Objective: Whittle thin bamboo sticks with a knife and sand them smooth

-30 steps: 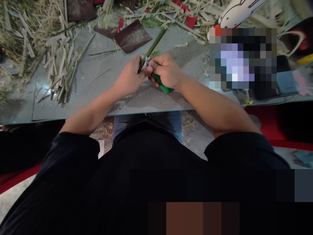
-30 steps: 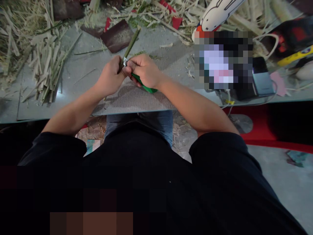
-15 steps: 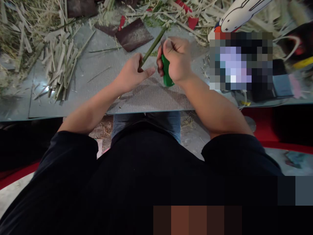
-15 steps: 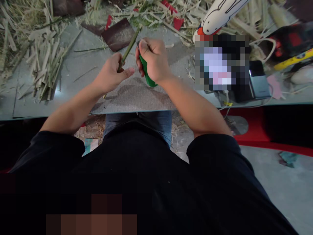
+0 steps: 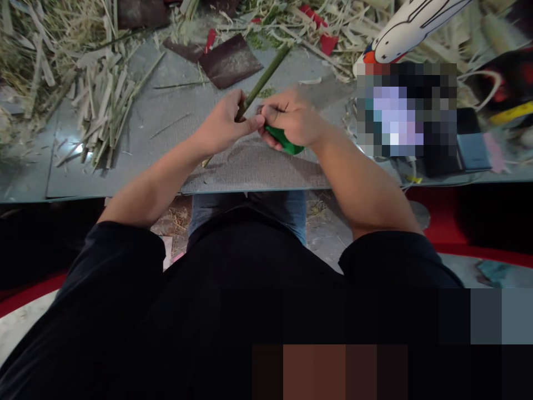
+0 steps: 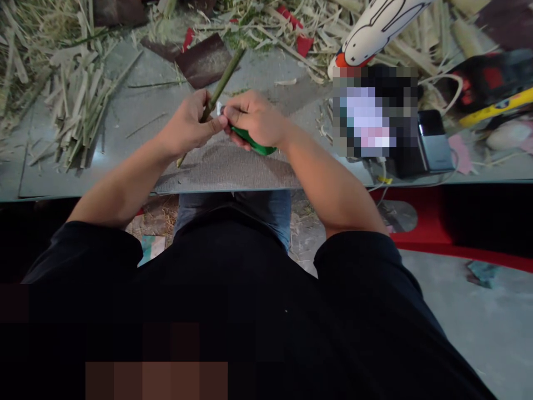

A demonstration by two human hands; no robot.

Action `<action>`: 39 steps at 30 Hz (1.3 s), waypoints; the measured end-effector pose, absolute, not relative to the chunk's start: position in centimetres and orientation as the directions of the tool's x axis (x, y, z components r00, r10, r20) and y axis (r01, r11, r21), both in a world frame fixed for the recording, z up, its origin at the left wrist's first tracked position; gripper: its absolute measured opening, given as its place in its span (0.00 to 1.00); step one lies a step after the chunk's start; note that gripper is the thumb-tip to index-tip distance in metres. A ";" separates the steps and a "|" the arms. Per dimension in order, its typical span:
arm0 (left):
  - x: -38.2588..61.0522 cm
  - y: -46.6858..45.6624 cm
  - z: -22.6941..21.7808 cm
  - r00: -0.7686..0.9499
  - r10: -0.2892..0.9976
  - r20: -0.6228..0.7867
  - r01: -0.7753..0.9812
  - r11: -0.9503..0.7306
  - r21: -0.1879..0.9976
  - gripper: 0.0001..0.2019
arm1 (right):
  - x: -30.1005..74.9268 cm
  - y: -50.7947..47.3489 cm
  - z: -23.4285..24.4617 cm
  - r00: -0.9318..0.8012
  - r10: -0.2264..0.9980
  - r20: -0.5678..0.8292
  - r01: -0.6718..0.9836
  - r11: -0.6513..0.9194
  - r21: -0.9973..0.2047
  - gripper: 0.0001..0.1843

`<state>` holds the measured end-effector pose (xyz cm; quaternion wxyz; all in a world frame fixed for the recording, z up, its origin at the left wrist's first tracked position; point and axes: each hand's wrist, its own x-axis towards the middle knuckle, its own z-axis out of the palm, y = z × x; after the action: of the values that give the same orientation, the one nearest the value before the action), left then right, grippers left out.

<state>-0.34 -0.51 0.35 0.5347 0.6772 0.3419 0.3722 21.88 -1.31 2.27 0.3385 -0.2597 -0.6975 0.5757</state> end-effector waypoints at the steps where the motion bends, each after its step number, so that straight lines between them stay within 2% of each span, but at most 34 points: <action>1: -0.3 -0.7 0.7 0.468 0.873 0.140 0.093 -0.206 0.974 0.30 | 21.5 -1.6 2.2 -0.671 0.722 0.168 -0.042 0.189 -0.981 0.36; 5: -0.1 -1.4 1.9 0.417 0.898 0.137 0.182 -0.231 0.956 0.29 | 20.9 -1.7 1.9 -0.711 0.677 0.188 -0.113 0.154 -0.982 0.37; 11: 0.3 -1.7 2.3 0.356 0.925 0.134 0.171 -0.206 0.964 0.28 | 21.2 -1.6 1.6 -0.724 0.688 0.038 -0.007 0.048 -0.999 0.37; 14: 0.4 -1.6 1.5 0.298 0.939 0.170 0.222 -0.241 0.945 0.28 | 21.0 -1.7 1.5 -0.685 0.726 0.060 -0.036 0.049 -0.998 0.38; 19: 0.6 -1.8 0.8 0.325 0.904 0.276 0.334 -0.383 0.861 0.27 | 20.7 -1.8 1.5 -0.672 0.737 0.072 -0.081 0.024 -0.996 0.35; 24: 0.7 -1.9 1.2 0.262 0.933 0.246 0.456 -0.344 0.821 0.31 | 20.6 -1.3 0.9 -0.620 0.769 0.157 -0.118 0.106 -0.987 0.37; 27: 0.4 -1.4 0.7 0.256 0.934 0.248 0.485 -0.346 0.803 0.32 | 21.0 -1.3 1.5 -0.603 0.787 0.130 -0.075 0.106 -0.992 0.35; 31: 0.0 -0.9 -0.4 0.262 0.935 0.239 0.478 -0.340 0.810 0.35 | 22.0 -1.1 2.7 -0.525 0.832 0.179 -0.077 0.163 -0.984 0.29; 34: 0.0 -0.8 -0.7 0.291 0.931 0.219 0.401 -0.326 0.856 0.35 | 22.6 -0.2 2.4 -0.469 0.851 0.238 -0.122 0.204 -0.971 0.26; 37: 0.1 -1.0 -0.3 0.302 0.935 0.185 0.271 -0.270 0.924 0.32 | 22.9 1.1 1.6 -0.388 0.874 0.291 -0.172 0.242 -0.955 0.30; 39: 0.0 -1.3 0.4 0.366 0.928 0.070 0.162 -0.138 0.977 0.29 | 22.9 1.8 1.1 -0.338 0.882 0.329 -0.201 0.273 -0.941 0.32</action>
<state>0.03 -1.30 0.39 0.5068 0.6528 0.4173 0.3780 22.90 1.76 1.08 0.5050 -0.2755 -0.6178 0.5361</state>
